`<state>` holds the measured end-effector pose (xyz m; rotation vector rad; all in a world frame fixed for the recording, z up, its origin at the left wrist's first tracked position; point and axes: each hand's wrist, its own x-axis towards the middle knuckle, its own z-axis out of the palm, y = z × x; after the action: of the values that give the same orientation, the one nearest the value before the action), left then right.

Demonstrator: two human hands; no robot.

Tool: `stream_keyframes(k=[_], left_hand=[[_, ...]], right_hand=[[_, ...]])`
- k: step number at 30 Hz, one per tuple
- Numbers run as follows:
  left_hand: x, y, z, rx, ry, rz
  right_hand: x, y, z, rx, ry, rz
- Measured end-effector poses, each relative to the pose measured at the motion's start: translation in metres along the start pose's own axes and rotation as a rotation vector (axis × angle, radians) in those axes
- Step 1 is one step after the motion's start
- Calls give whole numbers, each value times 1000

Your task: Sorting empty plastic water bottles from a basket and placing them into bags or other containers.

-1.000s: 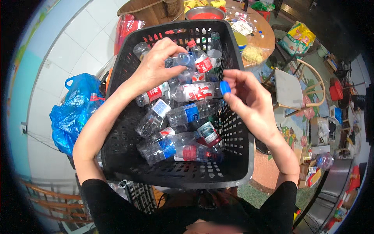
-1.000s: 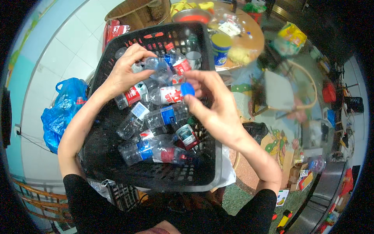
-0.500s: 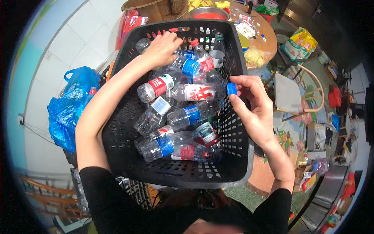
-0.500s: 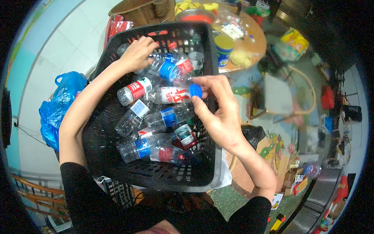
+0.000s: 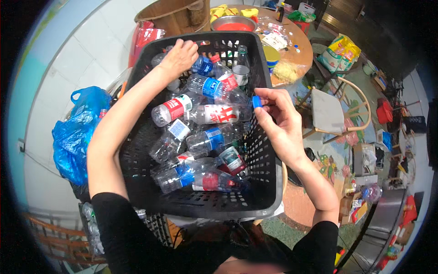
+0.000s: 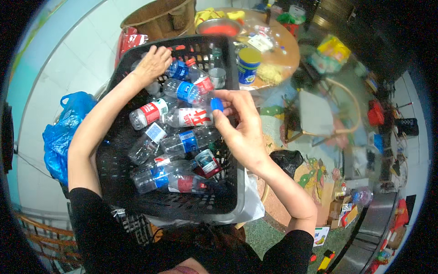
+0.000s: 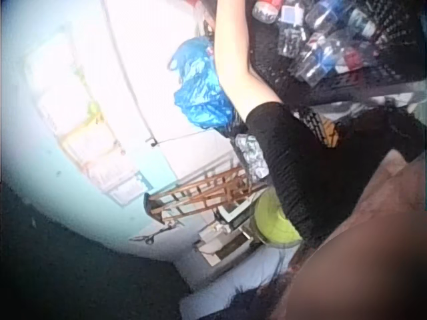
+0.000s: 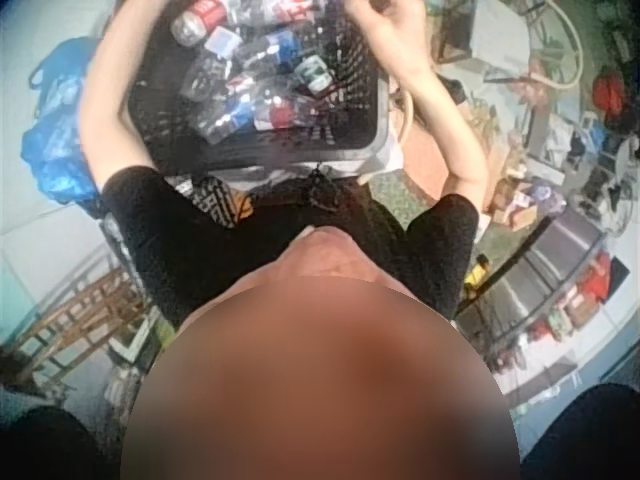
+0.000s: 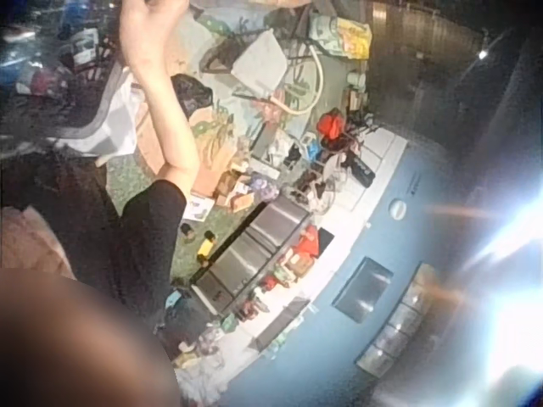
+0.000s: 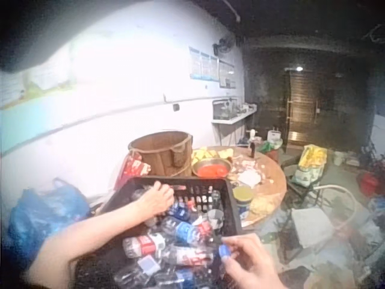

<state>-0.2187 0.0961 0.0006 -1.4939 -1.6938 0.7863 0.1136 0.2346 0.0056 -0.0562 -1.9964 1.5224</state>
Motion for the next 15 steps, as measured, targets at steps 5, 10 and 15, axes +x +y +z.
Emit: stream_keyframes(k=[5,10,15], left_hand=[[-56,-54,-112,-17,27,-145],[-131,-44,-186,-952,-19,-533],[-155,-24,-249,-1202,-61,-479]], right_hand=[[-2,3,-8,159,62,62],[13,-9,-8,489,59,186],[8,-51,15,724,-38,77]])
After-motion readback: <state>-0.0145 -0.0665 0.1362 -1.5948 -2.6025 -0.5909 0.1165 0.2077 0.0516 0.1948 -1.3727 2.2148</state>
